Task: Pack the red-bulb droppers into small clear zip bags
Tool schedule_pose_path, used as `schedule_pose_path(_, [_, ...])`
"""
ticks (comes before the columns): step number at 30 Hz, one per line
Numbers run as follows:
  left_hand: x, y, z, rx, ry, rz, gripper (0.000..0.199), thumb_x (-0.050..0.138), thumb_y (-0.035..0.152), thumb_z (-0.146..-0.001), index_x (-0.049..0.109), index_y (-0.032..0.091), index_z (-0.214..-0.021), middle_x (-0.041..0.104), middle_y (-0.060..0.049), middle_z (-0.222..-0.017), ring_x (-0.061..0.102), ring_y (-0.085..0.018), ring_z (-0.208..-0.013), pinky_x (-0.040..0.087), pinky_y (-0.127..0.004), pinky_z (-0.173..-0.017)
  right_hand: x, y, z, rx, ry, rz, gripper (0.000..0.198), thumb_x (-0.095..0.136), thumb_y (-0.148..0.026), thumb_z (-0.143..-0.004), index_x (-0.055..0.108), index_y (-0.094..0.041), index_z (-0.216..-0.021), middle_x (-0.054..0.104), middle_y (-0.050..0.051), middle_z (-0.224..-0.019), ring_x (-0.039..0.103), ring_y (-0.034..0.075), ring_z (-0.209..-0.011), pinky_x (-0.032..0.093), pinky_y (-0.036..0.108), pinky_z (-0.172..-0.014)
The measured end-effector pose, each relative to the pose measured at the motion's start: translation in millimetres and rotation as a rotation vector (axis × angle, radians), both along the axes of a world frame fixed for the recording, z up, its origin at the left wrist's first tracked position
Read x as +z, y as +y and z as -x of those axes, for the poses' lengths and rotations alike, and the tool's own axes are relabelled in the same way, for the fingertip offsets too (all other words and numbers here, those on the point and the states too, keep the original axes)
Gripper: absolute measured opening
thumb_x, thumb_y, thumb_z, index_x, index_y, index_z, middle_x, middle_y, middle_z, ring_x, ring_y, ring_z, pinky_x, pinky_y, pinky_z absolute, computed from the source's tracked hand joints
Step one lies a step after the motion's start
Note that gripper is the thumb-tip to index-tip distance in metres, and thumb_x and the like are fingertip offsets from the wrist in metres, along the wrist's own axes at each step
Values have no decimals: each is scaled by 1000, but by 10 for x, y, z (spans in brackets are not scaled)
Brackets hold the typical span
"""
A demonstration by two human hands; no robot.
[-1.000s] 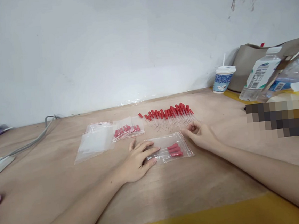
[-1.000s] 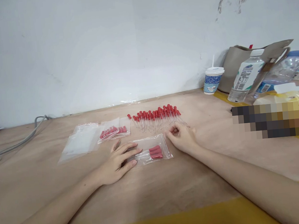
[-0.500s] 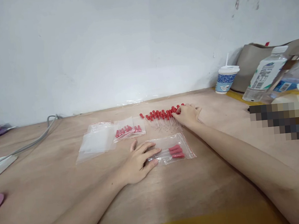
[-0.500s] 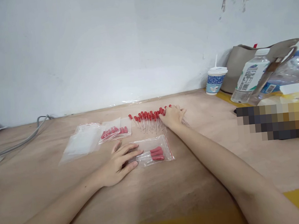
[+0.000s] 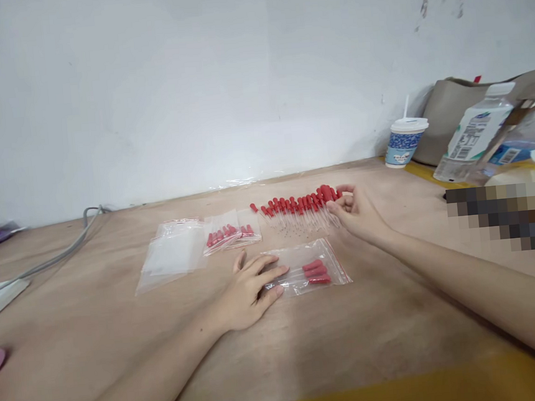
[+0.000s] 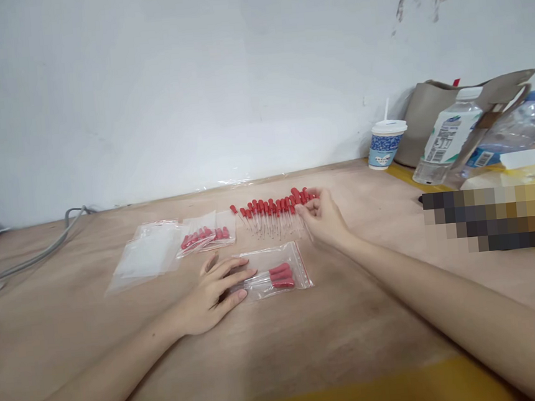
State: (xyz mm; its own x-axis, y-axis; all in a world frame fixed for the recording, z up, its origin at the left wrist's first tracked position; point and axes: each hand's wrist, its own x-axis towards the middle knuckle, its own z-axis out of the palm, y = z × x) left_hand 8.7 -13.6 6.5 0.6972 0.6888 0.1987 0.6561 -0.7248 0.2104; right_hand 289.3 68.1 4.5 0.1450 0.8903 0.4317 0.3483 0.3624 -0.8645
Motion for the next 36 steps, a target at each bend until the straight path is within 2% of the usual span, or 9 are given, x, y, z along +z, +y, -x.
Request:
schedule_pose_path(2, [-3,6,-1,3,2,-1,36,40,35,-92,47,31,-127,48,-8,-129,39,-24,-123,9,-57,-104,-61,-185,-58,53,67,25,68,57,-45,-73,24,-20,-126,53,-2,-68,51,13,-53,45,27,-51])
schedule_pose_path(5, [6,8,-6,8,6,3,35,41,35,-92,47,31,-127,48,-7,-129,39,-23,-123,9,-57,-105,-140,-377,-68,52,165,84,71,57,-43,-74,16,-23,-128,51,-3,-71,53,13,-54,49,28,-53])
schedule_pose_path(8, [19,4,-11,10,13,7,35,40,35,-93,47,31,-127,48,-7,-129,39,-23,-123,8,-56,-105,-203,-442,-16,59,257,152,63,56,-40,-75,19,-25,-123,52,-2,-74,58,14,-58,53,32,-60])
schedule_pose_path(13, [17,-4,-6,3,-3,2,39,39,35,-93,40,29,-132,47,-8,-130,40,-24,-123,8,-56,-106,-261,-454,-9,279,286,279,31,43,-45,-83,39,-25,-106,59,2,-74,62,17,-65,53,38,-67])
schedule_pose_path(18, [-1,3,8,-9,-20,-1,45,38,36,-93,31,25,-136,46,-9,-132,38,-24,-124,7,-55,-107,-218,-428,-262,333,-124,194,32,51,-48,-79,58,-21,-94,65,5,-89,61,19,-80,48,37,-78])
schedule_pose_path(23, [-3,7,4,-4,-10,5,45,37,37,-93,31,25,-136,46,-8,-132,37,-23,-125,6,-55,-107,-139,-374,-436,418,-438,52,22,56,-39,-78,66,-22,-89,66,4,-90,58,20,-88,43,38,-83])
schedule_pose_path(27, [4,1,-5,4,-13,11,45,39,36,-93,31,25,-136,46,-8,-132,37,-23,-125,5,-55,-107,-131,-437,-323,437,-436,55,20,61,-38,-74,64,-21,-85,65,4,-87,58,19,-85,44,37,-80])
schedule_pose_path(31, [3,1,-4,5,-20,15,46,39,37,-93,30,25,-137,46,-8,-132,37,-22,-125,5,-54,-108,-183,-522,-116,358,-309,61,22,66,-38,-69,56,-19,-75,63,3,-78,58,18,-76,45,34,-71])
schedule_pose_path(36, [5,5,-11,-2,-18,11,45,39,35,-93,31,26,-137,46,-8,-131,37,-23,-124,7,-54,-107,-218,-537,53,260,-173,72,34,65,-31,-69,37,-23,-86,66,2,-77,62,19,-75,46,35,-71])
